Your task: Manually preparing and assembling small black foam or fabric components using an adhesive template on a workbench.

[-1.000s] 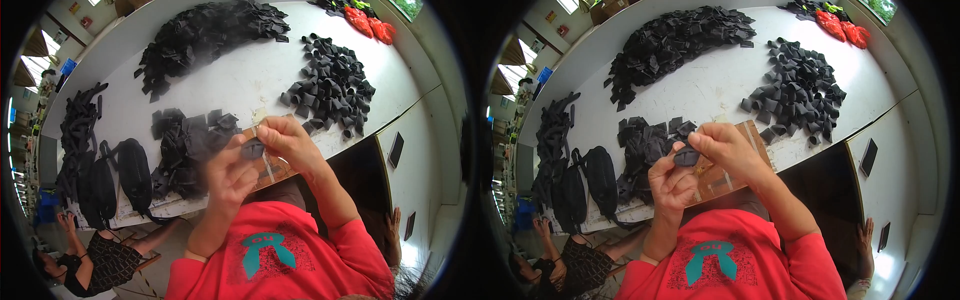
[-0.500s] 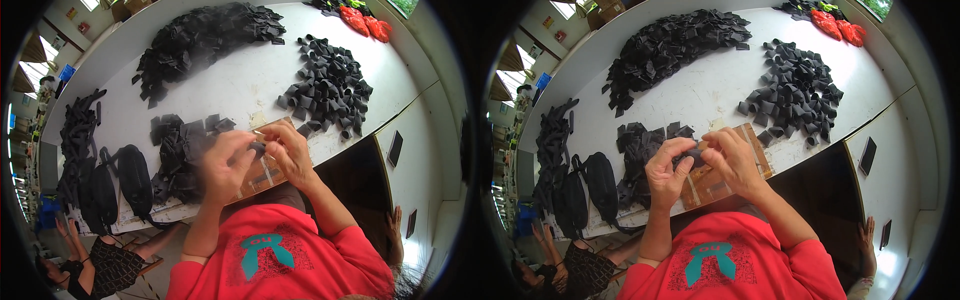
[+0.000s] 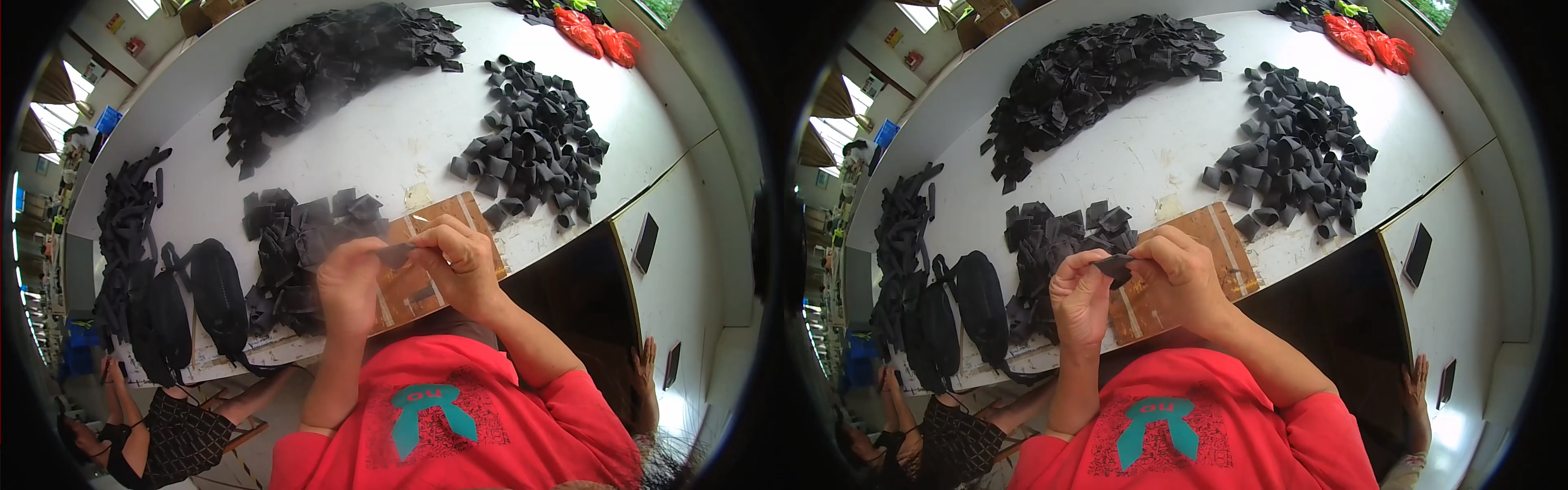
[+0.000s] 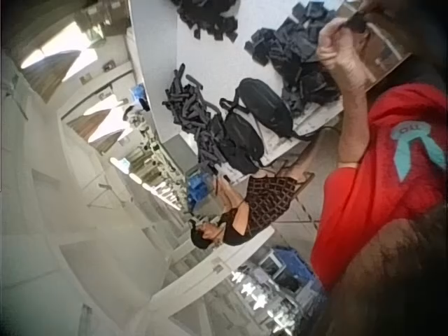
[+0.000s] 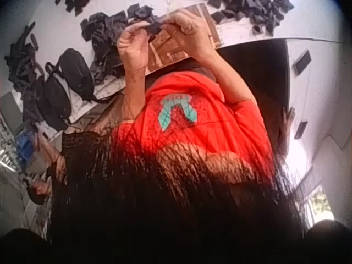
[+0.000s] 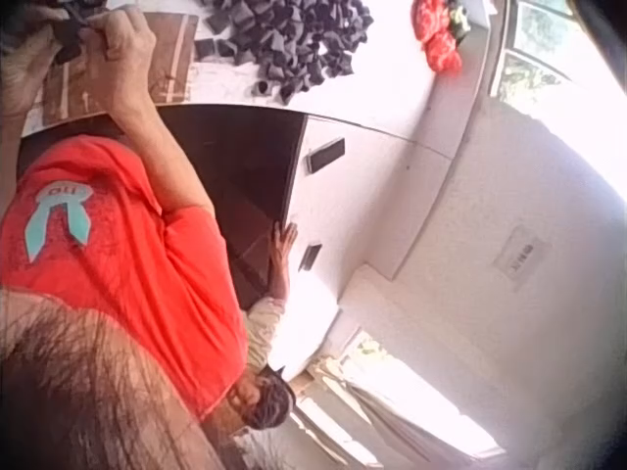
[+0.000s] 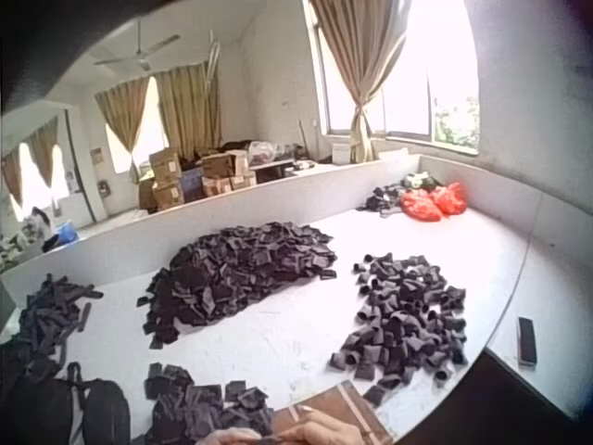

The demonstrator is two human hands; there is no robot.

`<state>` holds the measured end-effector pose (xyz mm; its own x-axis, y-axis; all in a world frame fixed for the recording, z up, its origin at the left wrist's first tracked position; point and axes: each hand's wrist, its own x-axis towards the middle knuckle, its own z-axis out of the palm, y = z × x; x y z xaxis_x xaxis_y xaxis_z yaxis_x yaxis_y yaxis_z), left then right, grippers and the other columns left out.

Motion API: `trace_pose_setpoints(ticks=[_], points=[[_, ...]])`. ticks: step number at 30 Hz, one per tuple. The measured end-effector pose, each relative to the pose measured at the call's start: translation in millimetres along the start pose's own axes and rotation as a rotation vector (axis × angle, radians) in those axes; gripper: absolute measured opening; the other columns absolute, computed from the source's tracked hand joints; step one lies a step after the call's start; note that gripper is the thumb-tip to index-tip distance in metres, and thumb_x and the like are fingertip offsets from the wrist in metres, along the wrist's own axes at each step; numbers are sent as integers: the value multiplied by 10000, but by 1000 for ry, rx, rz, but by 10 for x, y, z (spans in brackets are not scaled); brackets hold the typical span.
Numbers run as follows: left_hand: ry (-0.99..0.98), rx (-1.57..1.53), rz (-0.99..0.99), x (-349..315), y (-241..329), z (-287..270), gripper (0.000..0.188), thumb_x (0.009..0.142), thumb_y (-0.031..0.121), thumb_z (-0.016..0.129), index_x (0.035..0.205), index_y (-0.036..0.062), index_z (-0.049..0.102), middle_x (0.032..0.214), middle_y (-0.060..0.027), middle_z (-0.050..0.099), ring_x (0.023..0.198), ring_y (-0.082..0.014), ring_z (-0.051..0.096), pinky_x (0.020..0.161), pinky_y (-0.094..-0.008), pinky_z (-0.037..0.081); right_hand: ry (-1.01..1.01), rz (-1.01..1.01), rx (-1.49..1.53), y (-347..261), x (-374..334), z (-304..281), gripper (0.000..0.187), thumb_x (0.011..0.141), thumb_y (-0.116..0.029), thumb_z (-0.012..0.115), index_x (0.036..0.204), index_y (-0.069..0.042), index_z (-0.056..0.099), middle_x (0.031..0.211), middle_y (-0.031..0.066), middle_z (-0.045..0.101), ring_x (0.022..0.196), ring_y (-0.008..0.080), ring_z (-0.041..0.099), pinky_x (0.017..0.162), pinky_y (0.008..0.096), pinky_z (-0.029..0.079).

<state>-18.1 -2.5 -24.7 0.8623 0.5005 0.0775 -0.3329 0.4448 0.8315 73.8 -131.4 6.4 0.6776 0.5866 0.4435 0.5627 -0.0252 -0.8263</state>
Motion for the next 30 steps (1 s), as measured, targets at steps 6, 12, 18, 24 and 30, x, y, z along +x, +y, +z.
trace_pose_setpoints(ticks=[6, 12, 18, 24, 30], points=[[-39, 430, 85, 67, 195, 221, 138, 779, -45, 545, 905, -28, 597, 868, -59, 603, 806, -119, 560, 724, -233, 440, 140, -90, -23, 74, -21, 122, 158, 657, 0, 680, 761, -22, 563, 676, 85, 516, 577, 235, 539, 496, 313, 418], [-119, 621, 172, 285, 123, -26, 74, 804, 7, 561, 850, -20, 613, 822, -58, 601, 743, -93, 544, 667, -204, 432, 11, -62, -95, 14, 112, -80, 119, 703, -27, 667, 757, -9, 563, 658, 54, 525, 573, 172, 533, 498, 281, 407], [195, 1443, 119, 1164, -424, -791, 230, 763, 117, 575, 925, -45, 587, 834, -193, 626, 767, -292, 621, 690, -325, 484, 255, 302, -191, 773, 406, -445, 112, 753, -76, 633, 761, 27, 593, 617, 70, 552, 520, 97, 483, 487, 247, 382], [177, 1829, -294, 1570, -722, -1067, 232, 707, 160, 627, 839, -26, 579, 819, -201, 615, 864, -357, 574, 722, -412, 466, 221, 402, -547, 1497, -52, -397, 169, 745, -118, 639, 850, 5, 589, 683, 145, 558, 613, 287, 548, 574, 354, 436], [291, 1276, 162, 1287, -346, -799, 151, 715, 92, 651, 788, -12, 569, 724, -105, 608, 628, -189, 580, 578, -309, 468, 41, 387, -212, 840, -396, -144, 93, 761, -68, 605, 816, 6, 598, 744, 155, 587, 663, 284, 584, 590, 343, 455]])
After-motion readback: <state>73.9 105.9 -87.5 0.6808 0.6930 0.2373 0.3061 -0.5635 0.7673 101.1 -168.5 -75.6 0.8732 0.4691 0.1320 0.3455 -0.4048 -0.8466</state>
